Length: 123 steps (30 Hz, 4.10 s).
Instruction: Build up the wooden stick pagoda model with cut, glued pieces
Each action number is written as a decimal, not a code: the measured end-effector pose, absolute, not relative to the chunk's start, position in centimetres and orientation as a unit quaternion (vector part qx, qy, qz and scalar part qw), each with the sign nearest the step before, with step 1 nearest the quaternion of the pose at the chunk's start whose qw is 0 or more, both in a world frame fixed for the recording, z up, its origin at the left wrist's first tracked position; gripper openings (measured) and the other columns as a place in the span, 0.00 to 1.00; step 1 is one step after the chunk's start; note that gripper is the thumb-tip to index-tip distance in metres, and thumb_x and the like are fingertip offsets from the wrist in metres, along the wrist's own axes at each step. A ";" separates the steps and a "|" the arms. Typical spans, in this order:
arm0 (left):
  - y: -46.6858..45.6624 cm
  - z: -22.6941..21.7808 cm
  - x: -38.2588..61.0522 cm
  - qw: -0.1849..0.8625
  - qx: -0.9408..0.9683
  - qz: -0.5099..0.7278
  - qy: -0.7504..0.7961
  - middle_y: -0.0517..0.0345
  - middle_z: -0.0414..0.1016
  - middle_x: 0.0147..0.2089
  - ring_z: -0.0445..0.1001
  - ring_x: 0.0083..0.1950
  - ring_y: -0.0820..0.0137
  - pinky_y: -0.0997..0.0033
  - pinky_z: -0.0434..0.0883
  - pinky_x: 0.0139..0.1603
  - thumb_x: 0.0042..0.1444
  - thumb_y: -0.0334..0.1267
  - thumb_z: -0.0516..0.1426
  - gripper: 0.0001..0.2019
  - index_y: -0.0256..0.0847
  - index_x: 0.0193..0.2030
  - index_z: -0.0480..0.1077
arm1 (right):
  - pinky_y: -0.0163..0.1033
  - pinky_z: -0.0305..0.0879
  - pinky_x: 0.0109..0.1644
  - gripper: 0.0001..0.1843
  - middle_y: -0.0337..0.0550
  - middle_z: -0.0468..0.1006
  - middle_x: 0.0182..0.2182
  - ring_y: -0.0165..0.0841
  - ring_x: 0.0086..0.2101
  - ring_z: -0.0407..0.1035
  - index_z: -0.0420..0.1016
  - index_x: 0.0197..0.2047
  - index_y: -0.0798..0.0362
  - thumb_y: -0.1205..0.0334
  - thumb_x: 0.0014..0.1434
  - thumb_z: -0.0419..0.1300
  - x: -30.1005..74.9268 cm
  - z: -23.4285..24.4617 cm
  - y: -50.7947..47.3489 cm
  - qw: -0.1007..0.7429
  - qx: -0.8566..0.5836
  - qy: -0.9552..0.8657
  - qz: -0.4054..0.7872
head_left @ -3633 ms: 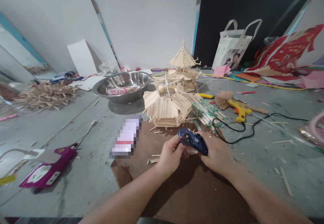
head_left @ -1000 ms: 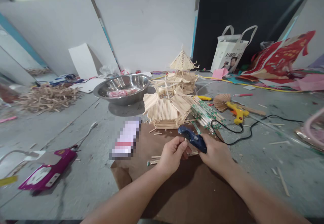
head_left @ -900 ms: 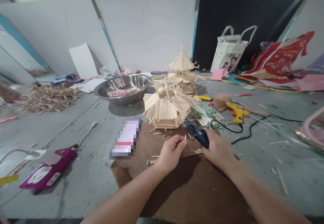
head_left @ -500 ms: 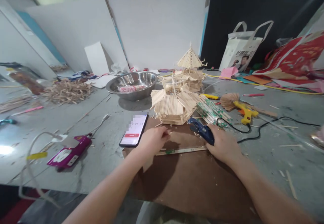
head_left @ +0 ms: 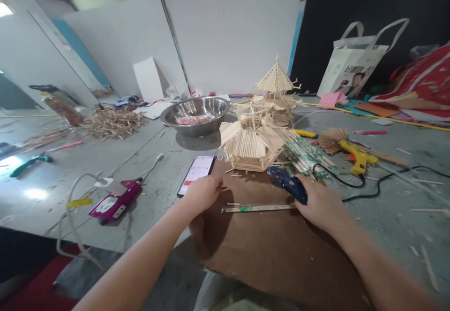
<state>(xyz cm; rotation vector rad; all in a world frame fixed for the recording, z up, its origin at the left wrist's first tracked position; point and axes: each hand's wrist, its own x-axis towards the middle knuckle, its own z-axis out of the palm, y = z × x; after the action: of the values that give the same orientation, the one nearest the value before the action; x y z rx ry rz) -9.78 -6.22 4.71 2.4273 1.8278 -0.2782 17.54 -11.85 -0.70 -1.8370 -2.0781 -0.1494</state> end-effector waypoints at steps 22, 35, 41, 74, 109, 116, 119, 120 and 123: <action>-8.3 3.0 -7.8 0.058 0.883 -0.099 0.455 0.49 0.70 0.36 0.72 0.35 0.65 0.69 0.66 0.33 0.52 0.29 0.44 0.09 0.36 0.35 0.65 | 0.42 0.62 0.36 0.25 0.50 0.73 0.38 0.40 0.35 0.68 0.62 0.49 0.58 0.65 0.46 0.53 17.2 -0.4 -12.1 0.158 -0.650 -0.743 -0.042; -6.8 4.7 -6.8 0.182 0.857 0.035 0.480 0.55 0.73 0.31 0.71 0.34 0.68 0.72 0.65 0.33 0.45 0.26 0.49 0.13 0.39 0.37 0.68 | 0.43 0.64 0.35 0.24 0.52 0.73 0.39 0.41 0.35 0.69 0.62 0.48 0.58 0.64 0.45 0.54 17.3 -0.3 -11.9 0.183 -0.642 -0.744 -0.031; -6.3 5.9 -3.7 0.593 0.585 0.312 0.457 0.62 0.69 0.22 0.64 0.18 0.80 0.79 0.63 0.20 0.44 0.37 0.58 0.07 0.36 0.28 0.64 | 0.42 0.65 0.37 0.21 0.51 0.73 0.39 0.40 0.36 0.69 0.61 0.47 0.58 0.63 0.48 0.53 17.5 -0.8 -12.0 0.303 -0.612 -0.730 -0.037; -8.7 2.2 0.4 0.506 0.661 0.398 0.386 0.65 0.61 0.18 0.60 0.19 0.79 0.80 0.59 0.22 0.52 0.46 0.50 0.13 0.37 0.27 0.64 | 0.46 0.62 0.43 0.25 0.53 0.69 0.41 0.42 0.42 0.65 0.56 0.50 0.57 0.59 0.49 0.54 17.2 -0.6 -11.7 0.327 -0.575 -0.749 -0.032; -8.9 1.8 0.1 0.434 0.743 0.355 0.366 0.61 0.63 0.18 0.61 0.22 0.76 0.78 0.58 0.25 0.54 0.44 0.48 0.15 0.38 0.22 0.61 | 0.39 0.63 0.35 0.18 0.47 0.74 0.32 0.38 0.33 0.70 0.61 0.43 0.55 0.65 0.45 0.52 16.2 -0.3 -12.7 0.289 -0.609 -0.738 -0.023; -8.7 0.9 0.2 0.462 0.730 0.347 0.365 0.61 0.63 0.21 0.63 0.23 0.76 0.78 0.61 0.26 0.54 0.47 0.47 0.16 0.38 0.24 0.62 | 0.39 0.62 0.35 0.18 0.47 0.74 0.32 0.38 0.33 0.69 0.62 0.43 0.55 0.65 0.45 0.51 16.3 -0.3 -12.7 0.276 -0.618 -0.736 -0.023; -8.6 0.6 0.3 0.475 0.717 0.352 0.370 0.61 0.63 0.21 0.63 0.22 0.76 0.78 0.61 0.25 0.53 0.49 0.47 0.17 0.38 0.24 0.62 | 0.39 0.62 0.34 0.18 0.47 0.74 0.32 0.38 0.33 0.69 0.63 0.42 0.56 0.66 0.44 0.51 16.4 -0.3 -12.7 0.267 -0.620 -0.737 -0.034; -8.6 0.6 0.3 0.481 0.712 0.353 0.370 0.61 0.63 0.21 0.63 0.22 0.76 0.78 0.61 0.25 0.53 0.50 0.47 0.17 0.38 0.24 0.62 | 0.39 0.62 0.33 0.18 0.47 0.74 0.32 0.38 0.32 0.70 0.63 0.42 0.56 0.66 0.44 0.51 16.4 -0.3 -12.7 0.265 -0.621 -0.736 -0.038; -8.5 0.7 0.4 0.502 0.700 0.354 0.365 0.61 0.63 0.21 0.64 0.22 0.77 0.79 0.62 0.24 0.51 0.52 0.48 0.18 0.37 0.24 0.62 | 0.39 0.62 0.32 0.18 0.47 0.75 0.31 0.38 0.31 0.70 0.64 0.41 0.56 0.66 0.44 0.51 16.4 -0.2 -12.6 0.260 -0.625 -0.734 -0.053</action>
<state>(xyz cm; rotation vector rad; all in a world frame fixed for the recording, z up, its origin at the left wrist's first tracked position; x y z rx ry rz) 0.41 -8.52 0.67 1.6908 0.8825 0.8547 16.38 -12.60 -0.20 -1.6934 -1.9887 -0.1445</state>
